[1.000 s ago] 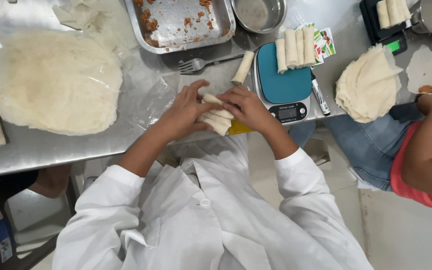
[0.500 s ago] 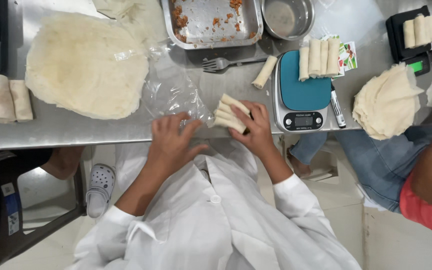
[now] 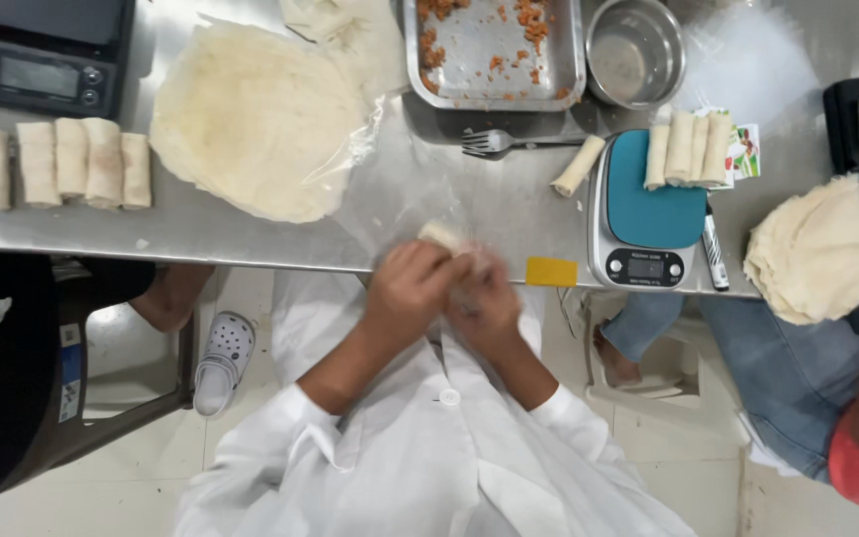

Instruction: The person puts several spring rolls into a small plastic bag by hand and then applies labels to other finished spring roll packages.

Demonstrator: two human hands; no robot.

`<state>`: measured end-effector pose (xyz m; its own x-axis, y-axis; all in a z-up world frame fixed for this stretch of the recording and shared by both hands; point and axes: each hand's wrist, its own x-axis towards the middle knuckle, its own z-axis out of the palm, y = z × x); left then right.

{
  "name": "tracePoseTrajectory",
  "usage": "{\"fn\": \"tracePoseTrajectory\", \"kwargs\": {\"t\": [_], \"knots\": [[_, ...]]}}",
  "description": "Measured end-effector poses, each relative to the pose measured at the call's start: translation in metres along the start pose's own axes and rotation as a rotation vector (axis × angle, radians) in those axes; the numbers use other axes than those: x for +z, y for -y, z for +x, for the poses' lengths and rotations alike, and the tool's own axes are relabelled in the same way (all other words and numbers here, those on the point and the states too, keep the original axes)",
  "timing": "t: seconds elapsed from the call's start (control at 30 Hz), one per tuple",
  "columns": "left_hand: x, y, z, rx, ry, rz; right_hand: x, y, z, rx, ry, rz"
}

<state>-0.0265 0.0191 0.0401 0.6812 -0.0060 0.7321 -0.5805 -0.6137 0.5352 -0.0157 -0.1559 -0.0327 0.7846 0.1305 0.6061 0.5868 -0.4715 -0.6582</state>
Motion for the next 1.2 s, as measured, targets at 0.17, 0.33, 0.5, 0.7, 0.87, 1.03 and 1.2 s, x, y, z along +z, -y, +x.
{"fn": "tracePoseTrajectory", "kwargs": {"t": [0.17, 0.33, 0.5, 0.7, 0.87, 1.03, 1.2], "knots": [[0.002, -0.014, -0.011, 0.068, 0.039, 0.033, 0.011, 0.013, 0.001, 0.491, -0.244, 0.458], [0.006, -0.024, -0.003, 0.128, 0.013, -0.035, 0.031, -0.009, -0.048, 0.352, 0.158, -0.205], [0.008, -0.035, -0.021, -0.019, -0.002, -0.211, 0.042, -0.027, 0.033, -0.113, -0.169, 0.197], [0.019, 0.019, -0.043, -0.01, 0.19, -0.161, 0.066, -0.055, 0.035, -0.164, 0.057, -0.534], [-0.016, 0.054, 0.013, -0.896, 0.32, -0.342, 0.056, -0.029, 0.038, 0.147, 0.082, -0.496], [0.022, 0.07, -0.005, -0.801, 0.349, -0.231, 0.058, -0.031, 0.048, 0.255, 0.072, -0.49], [0.026, 0.101, -0.006, -0.701, 0.478, -0.084, 0.045, -0.031, 0.062, 0.196, 0.074, -0.513]]}}
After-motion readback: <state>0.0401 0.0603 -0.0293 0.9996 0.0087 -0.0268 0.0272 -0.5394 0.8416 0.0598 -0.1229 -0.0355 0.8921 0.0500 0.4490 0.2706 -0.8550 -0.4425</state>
